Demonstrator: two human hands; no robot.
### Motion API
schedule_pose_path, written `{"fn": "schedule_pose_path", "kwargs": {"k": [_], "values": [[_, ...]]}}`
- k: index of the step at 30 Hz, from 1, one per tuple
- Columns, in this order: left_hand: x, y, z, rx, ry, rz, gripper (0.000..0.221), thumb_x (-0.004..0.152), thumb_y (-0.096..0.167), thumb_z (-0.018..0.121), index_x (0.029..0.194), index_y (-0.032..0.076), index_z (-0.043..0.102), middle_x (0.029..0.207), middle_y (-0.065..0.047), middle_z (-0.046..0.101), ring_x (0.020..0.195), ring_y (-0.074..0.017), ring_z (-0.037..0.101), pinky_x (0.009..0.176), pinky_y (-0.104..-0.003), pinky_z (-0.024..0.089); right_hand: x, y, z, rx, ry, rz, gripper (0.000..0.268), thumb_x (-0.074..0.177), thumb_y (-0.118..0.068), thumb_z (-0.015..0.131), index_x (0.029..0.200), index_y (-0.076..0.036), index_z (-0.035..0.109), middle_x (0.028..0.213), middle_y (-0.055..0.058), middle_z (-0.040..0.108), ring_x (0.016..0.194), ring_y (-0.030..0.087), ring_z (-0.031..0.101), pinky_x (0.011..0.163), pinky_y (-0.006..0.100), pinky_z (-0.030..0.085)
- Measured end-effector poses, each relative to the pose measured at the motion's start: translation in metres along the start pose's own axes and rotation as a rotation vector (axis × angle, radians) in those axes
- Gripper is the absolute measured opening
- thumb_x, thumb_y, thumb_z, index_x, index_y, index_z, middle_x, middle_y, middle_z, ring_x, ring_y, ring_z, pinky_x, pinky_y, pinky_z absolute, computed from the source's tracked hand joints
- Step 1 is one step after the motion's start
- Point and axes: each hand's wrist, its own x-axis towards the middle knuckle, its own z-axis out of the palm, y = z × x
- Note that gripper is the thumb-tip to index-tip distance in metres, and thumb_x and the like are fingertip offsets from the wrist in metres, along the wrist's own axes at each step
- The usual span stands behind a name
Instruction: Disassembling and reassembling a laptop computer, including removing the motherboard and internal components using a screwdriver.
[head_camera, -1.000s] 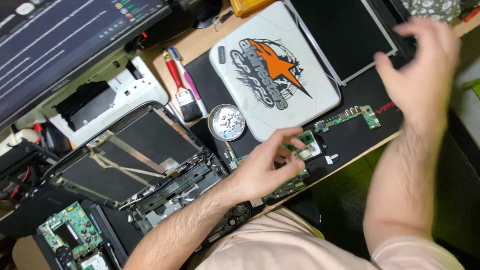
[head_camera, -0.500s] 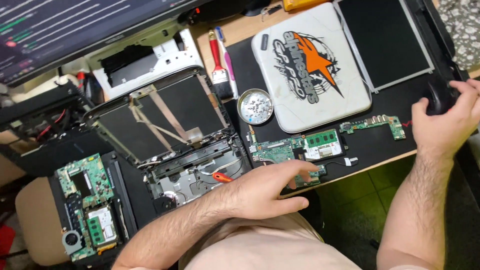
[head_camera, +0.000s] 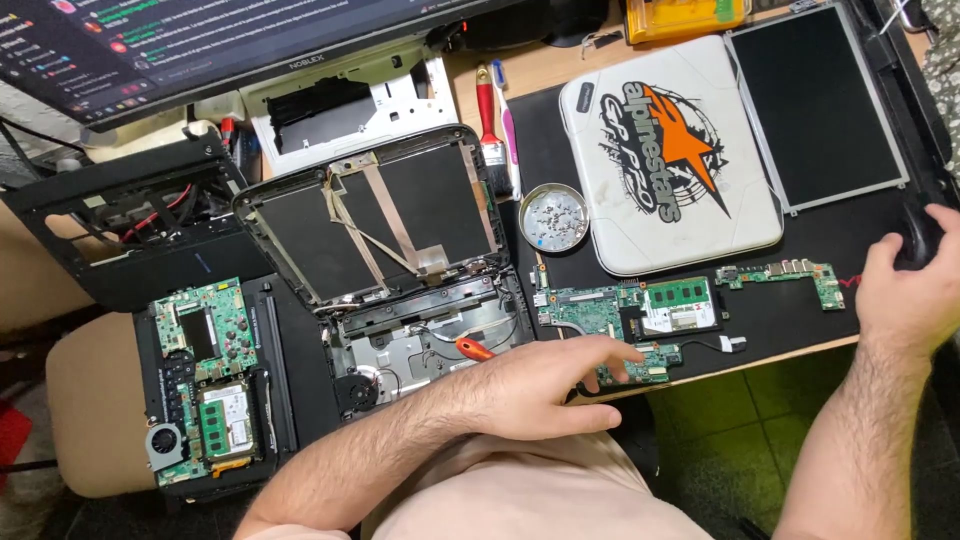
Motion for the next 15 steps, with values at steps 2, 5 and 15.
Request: {"fn": "schedule_pose_path", "kwargs": {"k": [2,5,15], "values": [[0.000,-0.002,0.001,0.001,0.000,0.021,0.075,0.109,0.047,0.066,0.176,0.017,0.053,0.159,-0.007,0.076,0.132,-0.0284,0.082,0.106,-0.052,0.064,0.002,-0.001,-0.002,0.074,0.022,-0.158,0.047,0.121,0.006,0.085,0.168,0.010,0.085,0.157,0.029,0.090,0.128,0.053,0.087,0.101,0.062,0.070],[0.001,-0.008,0.005,0.020,0.005,0.050,0.073,0.109,0.047,0.068,0.175,0.018,0.054,0.157,-0.007,0.077,0.129,-0.0278,0.083,0.107,-0.051,0.064,0.004,0.002,0.000,0.069,0.021,-0.182,0.047,0.120,0.008,0.085,0.167,0.011,0.087,0.164,0.036,0.085,0.138,0.058,0.084,0.108,0.065,0.068],[0.002,-0.012,0.004,0.027,-0.020,0.087,0.072,0.110,0.045,0.067,0.174,0.013,0.056,0.155,-0.010,0.078,0.131,-0.0303,0.082,0.107,-0.051,0.064,0.002,0.008,0.004,0.056,0.003,-0.138,0.047,0.121,0.004,0.086,0.168,0.007,0.088,0.164,0.034,0.086,0.135,0.057,0.084,0.104,0.065,0.068]]}}
